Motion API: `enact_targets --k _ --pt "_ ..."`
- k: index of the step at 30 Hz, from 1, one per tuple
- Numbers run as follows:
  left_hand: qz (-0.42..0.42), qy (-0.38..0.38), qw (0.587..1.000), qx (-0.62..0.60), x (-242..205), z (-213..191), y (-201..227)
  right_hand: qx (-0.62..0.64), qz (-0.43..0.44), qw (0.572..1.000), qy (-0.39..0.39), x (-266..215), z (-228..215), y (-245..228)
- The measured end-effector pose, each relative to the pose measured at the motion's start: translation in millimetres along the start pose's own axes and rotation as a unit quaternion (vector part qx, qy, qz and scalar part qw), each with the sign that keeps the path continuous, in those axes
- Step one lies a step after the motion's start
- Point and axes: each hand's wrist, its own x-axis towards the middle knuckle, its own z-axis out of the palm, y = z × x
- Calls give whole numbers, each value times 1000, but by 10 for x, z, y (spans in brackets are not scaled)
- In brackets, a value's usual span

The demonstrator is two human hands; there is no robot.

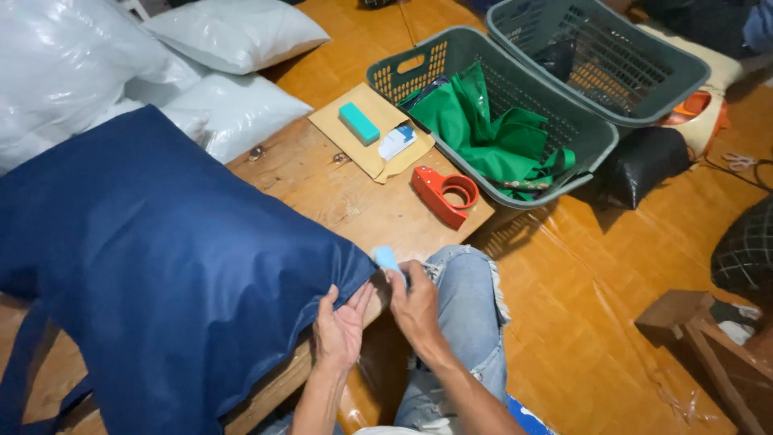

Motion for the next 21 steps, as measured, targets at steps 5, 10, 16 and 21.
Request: enact_targets --k 5,10,16,21 --pt "-18 21 1000 14 -37 77 45 20 -67 996 -48 -160 13 -270" --pt "10 -17 1000 -2 -35 7 42 -27 29 998 -52 -65 20 -36" --pt "26 -71 997 -16 46 -18 -30 25 18 997 -67 -6 -77 -64" --pt "27 71 997 3 -71 208 27 -39 26 999 -25 -7 -69 56"
